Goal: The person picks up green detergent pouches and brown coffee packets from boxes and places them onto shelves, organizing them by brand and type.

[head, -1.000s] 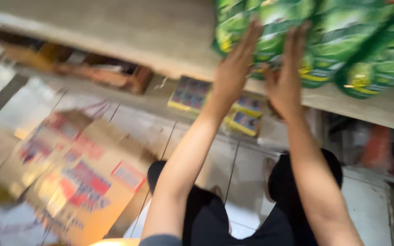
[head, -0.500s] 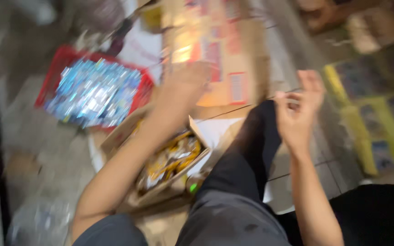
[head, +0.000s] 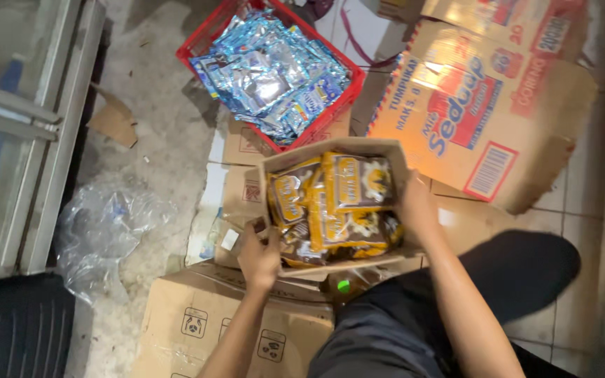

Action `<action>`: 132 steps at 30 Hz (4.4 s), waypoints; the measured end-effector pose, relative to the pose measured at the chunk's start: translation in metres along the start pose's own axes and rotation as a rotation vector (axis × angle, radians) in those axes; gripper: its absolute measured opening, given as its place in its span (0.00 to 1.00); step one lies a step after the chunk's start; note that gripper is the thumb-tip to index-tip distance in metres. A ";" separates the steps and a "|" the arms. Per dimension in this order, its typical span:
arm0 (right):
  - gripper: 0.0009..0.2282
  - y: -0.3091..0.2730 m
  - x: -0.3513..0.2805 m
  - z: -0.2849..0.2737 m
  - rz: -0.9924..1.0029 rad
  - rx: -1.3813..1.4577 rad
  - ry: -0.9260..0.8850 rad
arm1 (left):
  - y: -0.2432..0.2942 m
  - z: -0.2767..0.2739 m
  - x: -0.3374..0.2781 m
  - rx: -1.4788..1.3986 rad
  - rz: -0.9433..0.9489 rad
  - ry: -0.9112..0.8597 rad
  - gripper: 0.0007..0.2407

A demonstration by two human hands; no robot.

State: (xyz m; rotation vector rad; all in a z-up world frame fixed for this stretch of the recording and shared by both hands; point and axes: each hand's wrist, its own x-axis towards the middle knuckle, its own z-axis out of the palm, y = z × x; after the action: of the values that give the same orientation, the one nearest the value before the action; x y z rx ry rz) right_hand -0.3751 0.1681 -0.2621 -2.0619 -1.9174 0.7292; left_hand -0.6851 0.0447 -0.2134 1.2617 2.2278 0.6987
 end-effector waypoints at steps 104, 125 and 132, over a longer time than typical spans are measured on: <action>0.18 0.022 -0.081 -0.655 0.455 0.184 0.167 | 0.613 -0.173 -0.064 0.116 -0.077 -0.294 0.21; 0.19 0.017 -0.095 -0.643 0.620 0.242 0.205 | 0.623 -0.153 -0.020 0.261 0.160 -0.346 0.20; 0.21 -0.008 -0.090 -0.627 0.626 0.138 0.302 | 0.615 -0.158 0.022 0.238 0.102 -0.475 0.18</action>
State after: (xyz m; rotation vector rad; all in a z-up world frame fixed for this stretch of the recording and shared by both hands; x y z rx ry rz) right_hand -0.0680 0.1823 0.2917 -2.5192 -1.0306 0.5926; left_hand -0.4086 0.3064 0.2953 1.4816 1.8982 0.1409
